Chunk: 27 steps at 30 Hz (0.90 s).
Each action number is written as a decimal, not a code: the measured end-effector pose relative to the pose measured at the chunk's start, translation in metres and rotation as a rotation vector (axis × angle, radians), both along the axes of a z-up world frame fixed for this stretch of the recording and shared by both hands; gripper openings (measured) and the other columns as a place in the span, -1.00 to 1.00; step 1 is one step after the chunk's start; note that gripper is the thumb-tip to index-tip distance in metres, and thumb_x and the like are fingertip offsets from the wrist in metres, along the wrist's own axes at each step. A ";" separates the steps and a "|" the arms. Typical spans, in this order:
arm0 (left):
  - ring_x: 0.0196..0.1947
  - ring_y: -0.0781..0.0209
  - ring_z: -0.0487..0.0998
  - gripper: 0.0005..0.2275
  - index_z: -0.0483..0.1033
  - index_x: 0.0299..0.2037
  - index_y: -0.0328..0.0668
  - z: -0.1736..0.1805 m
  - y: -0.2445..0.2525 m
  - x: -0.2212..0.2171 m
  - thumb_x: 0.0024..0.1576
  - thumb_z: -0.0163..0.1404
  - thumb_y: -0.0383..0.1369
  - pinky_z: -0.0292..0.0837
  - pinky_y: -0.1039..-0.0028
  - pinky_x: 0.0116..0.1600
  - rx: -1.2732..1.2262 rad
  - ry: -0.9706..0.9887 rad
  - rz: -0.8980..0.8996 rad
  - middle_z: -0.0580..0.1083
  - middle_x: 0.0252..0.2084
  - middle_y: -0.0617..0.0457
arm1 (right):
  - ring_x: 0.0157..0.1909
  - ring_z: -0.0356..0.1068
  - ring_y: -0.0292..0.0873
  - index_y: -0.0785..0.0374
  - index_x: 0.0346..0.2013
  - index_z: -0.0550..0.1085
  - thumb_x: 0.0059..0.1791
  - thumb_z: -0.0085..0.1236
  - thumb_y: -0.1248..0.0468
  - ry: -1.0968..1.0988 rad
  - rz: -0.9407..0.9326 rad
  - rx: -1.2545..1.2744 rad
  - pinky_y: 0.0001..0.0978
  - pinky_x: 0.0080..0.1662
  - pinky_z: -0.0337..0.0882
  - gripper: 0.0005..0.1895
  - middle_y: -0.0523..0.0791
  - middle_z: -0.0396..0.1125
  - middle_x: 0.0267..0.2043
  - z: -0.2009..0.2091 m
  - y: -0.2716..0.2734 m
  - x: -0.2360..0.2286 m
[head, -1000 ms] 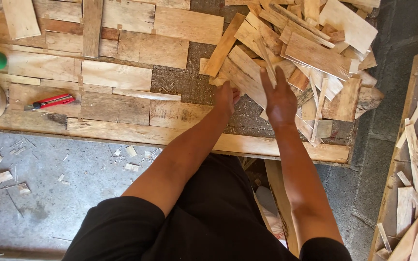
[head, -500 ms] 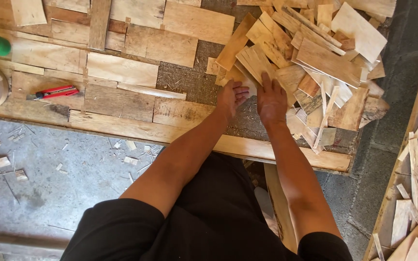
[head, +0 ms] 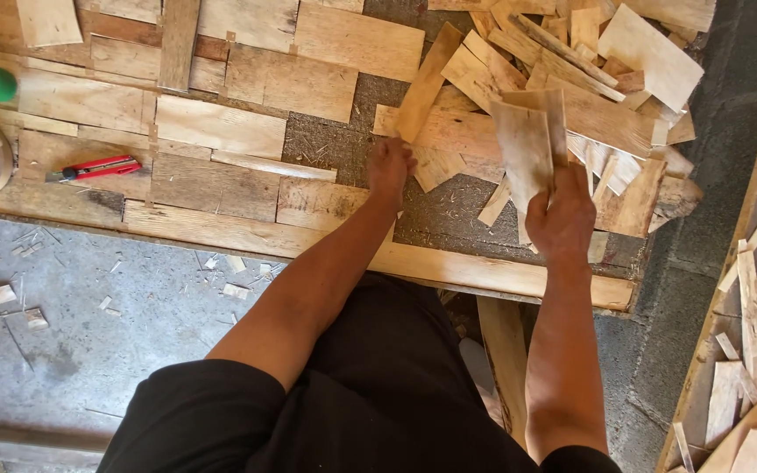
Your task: Sorting and organizing small pieces of wood on a workbench in a workshop setting.
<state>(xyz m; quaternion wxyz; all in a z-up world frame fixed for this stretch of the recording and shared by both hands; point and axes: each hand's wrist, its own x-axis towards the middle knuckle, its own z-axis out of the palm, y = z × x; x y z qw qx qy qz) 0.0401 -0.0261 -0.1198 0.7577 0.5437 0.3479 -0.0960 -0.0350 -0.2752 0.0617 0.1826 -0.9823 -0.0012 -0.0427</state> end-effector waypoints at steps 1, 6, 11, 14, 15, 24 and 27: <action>-0.42 0.25 0.62 -0.67 0.46 -0.21 -0.28 0.014 0.000 -0.004 0.24 -0.12 -0.11 0.62 0.48 -0.32 0.001 -0.001 0.000 0.54 -0.34 -0.03 | 0.02 0.41 0.09 0.34 0.15 0.44 0.02 0.07 0.47 -0.001 0.000 0.001 -0.08 0.06 0.48 -0.62 0.06 0.30 0.07 -0.007 0.001 -0.002; -0.42 0.06 0.58 -0.36 0.48 -0.02 -0.34 0.058 -0.007 -0.027 0.28 -0.38 0.18 0.51 0.32 -0.33 0.266 -0.029 -0.340 0.54 -0.27 -0.22 | -0.15 0.42 0.12 0.28 0.09 0.39 -0.14 0.12 0.48 0.070 0.240 -0.172 -0.02 -0.15 0.45 -0.52 0.12 0.33 0.06 -0.025 0.028 -0.016; 0.05 -0.09 0.55 -0.19 0.26 0.28 -0.36 0.046 -0.025 -0.039 0.18 -0.34 0.32 0.49 0.16 0.10 0.254 -0.234 -0.488 0.44 0.11 -0.31 | -0.25 0.44 0.10 0.31 0.35 0.34 -0.09 0.04 0.57 -0.053 0.267 -0.123 -0.06 -0.22 0.46 -0.33 0.12 0.39 -0.05 -0.075 0.039 -0.023; 0.22 -0.18 0.46 -0.15 0.06 0.41 -0.36 0.072 -0.034 -0.043 0.15 -0.19 0.28 0.44 0.08 0.26 0.245 -0.239 -0.476 0.36 0.24 -0.38 | -0.24 0.45 0.05 0.28 0.28 0.33 0.01 0.07 0.54 -0.062 0.159 -0.097 -0.08 -0.18 0.44 -0.48 0.03 0.44 -0.16 -0.067 0.041 -0.028; 0.24 -0.20 0.45 -0.10 -0.06 0.45 -0.36 0.087 -0.036 -0.044 0.11 -0.10 0.23 0.46 0.08 0.27 0.184 -0.241 -0.451 0.30 0.29 -0.40 | -0.25 0.46 -0.02 0.17 0.20 0.36 0.03 0.06 0.55 -0.071 0.092 -0.070 -0.13 -0.16 0.43 -0.54 -0.01 0.48 -0.14 -0.057 0.043 -0.029; 0.36 -0.03 0.43 -0.52 0.20 0.43 -0.28 0.125 -0.050 -0.071 0.39 -0.05 -0.20 0.32 0.30 0.44 0.092 -0.836 -0.605 0.40 0.32 -0.20 | 0.09 0.30 -0.30 0.28 0.29 0.28 0.09 -0.03 0.60 -0.147 -0.240 1.265 -0.52 0.13 0.32 -0.53 -0.13 0.36 0.14 -0.080 0.048 -0.045; 0.30 0.00 0.46 -0.59 0.24 0.35 -0.23 0.124 -0.045 -0.077 0.36 -0.07 -0.23 0.37 0.32 0.34 0.226 -0.785 -0.585 0.40 0.28 -0.18 | 0.33 0.32 -0.25 0.33 0.24 0.29 0.06 -0.14 0.61 -0.100 -0.146 1.499 -0.45 0.35 0.33 -0.55 -0.12 0.33 0.25 -0.096 0.057 -0.047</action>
